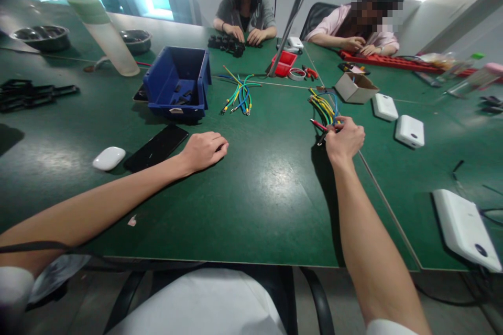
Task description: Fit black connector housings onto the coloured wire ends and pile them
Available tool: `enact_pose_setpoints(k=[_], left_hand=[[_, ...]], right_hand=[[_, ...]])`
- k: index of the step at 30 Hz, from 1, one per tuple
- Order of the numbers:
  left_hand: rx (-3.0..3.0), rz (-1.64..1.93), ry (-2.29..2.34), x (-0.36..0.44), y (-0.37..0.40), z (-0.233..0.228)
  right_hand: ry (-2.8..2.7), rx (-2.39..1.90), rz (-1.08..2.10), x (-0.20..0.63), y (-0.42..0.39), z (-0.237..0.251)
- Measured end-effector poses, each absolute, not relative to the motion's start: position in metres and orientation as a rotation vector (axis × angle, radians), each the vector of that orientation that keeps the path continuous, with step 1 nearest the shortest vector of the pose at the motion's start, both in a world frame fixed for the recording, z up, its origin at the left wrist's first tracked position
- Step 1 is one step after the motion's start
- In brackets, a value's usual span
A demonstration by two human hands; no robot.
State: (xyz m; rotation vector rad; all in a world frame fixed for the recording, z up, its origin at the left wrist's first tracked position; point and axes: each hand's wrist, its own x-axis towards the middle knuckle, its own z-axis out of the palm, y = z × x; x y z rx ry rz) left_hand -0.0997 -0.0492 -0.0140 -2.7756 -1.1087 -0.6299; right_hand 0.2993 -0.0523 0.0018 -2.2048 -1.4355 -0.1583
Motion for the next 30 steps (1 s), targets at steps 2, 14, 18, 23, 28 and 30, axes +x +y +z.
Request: enact_pose_setpoints(k=[2, 14, 18, 23, 28, 30], left_hand=[[-2.778, -0.633, -1.110, -0.100, -0.049, -0.014], [-2.702, -0.606, -1.176, -0.099, -0.050, -0.014], [-2.639, -0.650, -1.216, -0.098, -0.052, -0.011], [-2.484, -0.883, -1.282, -0.103, -0.046, 0.005], [-2.293, -1.032, -1.391, -0.121, -0.019, 0.023], [-2.245, -1.021, -1.424, -0.131, -0.006, 0.026]], right_hand=[[-1.314, -2.215, -0.244, 0.297, -0.053, 0.002], [-1.262, -2.268, -0.353, 0.288, -0.054, 0.003], [-1.249, -2.299, -0.422, 0.288, -0.053, 0.002], [-1.247, -2.303, -0.402, 0.288, -0.052, 0.002], [-1.290, -2.299, -0.379, 0.287, -0.054, 0.004], [-1.281, -2.305, -0.395, 0.288, -0.055, 0.004]])
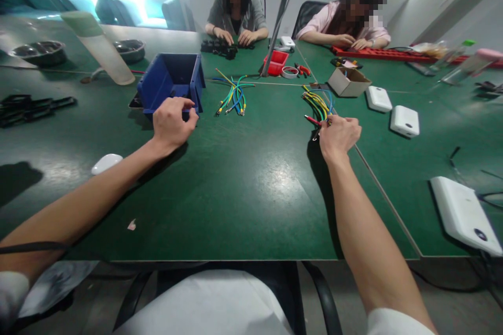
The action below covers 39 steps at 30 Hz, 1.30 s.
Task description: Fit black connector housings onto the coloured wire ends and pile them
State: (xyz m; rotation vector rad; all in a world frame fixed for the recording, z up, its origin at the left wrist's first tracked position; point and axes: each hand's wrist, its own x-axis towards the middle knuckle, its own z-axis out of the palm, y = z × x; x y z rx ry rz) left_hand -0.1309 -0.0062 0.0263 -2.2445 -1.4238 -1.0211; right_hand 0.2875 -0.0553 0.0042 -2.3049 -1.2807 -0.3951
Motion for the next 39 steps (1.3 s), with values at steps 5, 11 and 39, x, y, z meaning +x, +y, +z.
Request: enact_pose_setpoints(k=[5, 11, 39], left_hand=[[-2.322, -0.728, -1.506, -0.152, 0.016, 0.026], [-2.391, -0.287, -1.548, -0.159, 0.021, 0.023], [-2.442, -0.385, -1.705, -0.157, 0.026, 0.021]], right_hand=[[-1.303, -2.290, -0.395, 0.290, -0.056, 0.004], [-1.270, -2.240, -0.435, 0.288, -0.054, 0.003], [-1.704, -1.885, -0.560, 0.229, -0.045, -0.017]])
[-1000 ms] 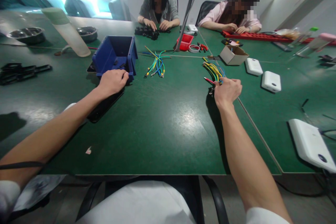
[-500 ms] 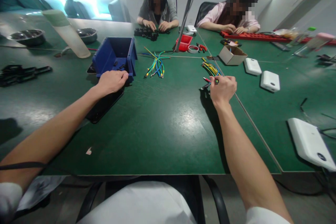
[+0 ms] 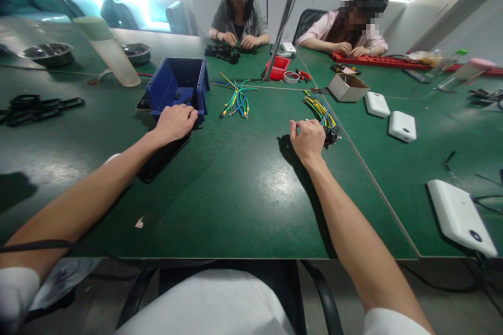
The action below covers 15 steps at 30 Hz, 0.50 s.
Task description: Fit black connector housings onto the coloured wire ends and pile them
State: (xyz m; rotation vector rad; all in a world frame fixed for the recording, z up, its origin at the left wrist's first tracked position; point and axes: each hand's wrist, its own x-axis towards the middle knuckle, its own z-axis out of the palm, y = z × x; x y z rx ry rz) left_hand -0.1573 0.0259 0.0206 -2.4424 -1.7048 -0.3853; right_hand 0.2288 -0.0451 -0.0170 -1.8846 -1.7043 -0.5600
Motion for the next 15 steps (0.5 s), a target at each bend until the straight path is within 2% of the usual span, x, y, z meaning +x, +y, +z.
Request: enact_pose_setpoints(k=[9, 15], left_hand=[[-2.403, -1.066, -1.677, -0.165, 0.034, 0.012], [-2.376, -1.256, -1.644, -0.167, 0.035, 0.008]], right_hand=[[-1.936, -1.887, -0.495, 0.194, -0.048, -0.024], [-2.016, -1.837, -0.514, 0.179, -0.046, -0.023]])
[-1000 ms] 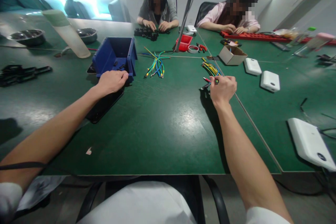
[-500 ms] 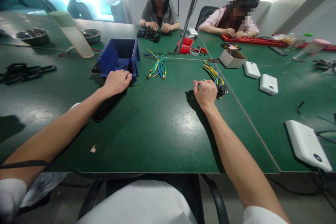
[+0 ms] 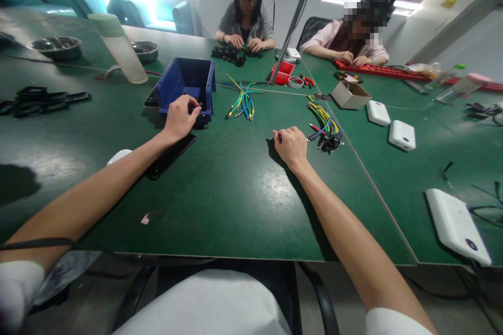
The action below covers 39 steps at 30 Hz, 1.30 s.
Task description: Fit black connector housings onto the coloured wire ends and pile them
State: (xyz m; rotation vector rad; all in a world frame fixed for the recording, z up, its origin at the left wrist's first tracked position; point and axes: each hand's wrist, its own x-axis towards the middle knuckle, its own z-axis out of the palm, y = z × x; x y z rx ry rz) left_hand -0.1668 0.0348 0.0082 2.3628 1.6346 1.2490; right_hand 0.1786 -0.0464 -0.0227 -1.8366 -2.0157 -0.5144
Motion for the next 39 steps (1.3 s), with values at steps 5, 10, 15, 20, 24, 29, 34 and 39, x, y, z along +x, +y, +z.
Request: enact_pose_setpoints(k=[5, 10, 15, 20, 24, 29, 34, 39], left_hand=[[2.318, 1.179, 1.683, -0.166, 0.033, 0.009], [2.324, 1.001, 1.761, -0.165, 0.027, 0.014], [2.372, 0.932, 1.739, -0.163, 0.024, 0.015], [2.401, 0.883, 1.723, -0.164, 0.026, 0.015], [2.401, 0.920, 1.704, -0.165, 0.029, 0.015], [2.375, 0.939, 1.746, -0.165, 0.030, 0.015], [2.362, 0.960, 1.768, -0.163, 0.027, 0.015], [2.328, 0.970, 1.802, -0.160, 0.025, 0.016]], right_hand=[[-2.063, -1.813, -0.483, 0.160, -0.039, -0.021], [-2.083, -1.849, -0.439, 0.137, -0.028, -0.017], [-2.043, -1.878, -0.400, 0.121, -0.009, -0.014], [-1.938, -1.958, -0.344, 0.110, 0.015, -0.010], [-1.810, -2.031, -0.287, 0.106, 0.036, -0.009], [-1.666, -2.152, -0.212, 0.108, 0.058, -0.011], [-1.680, -2.202, -0.062, 0.114, 0.069, -0.014], [-1.660, -2.193, 0.038, 0.118, 0.071, -0.014]])
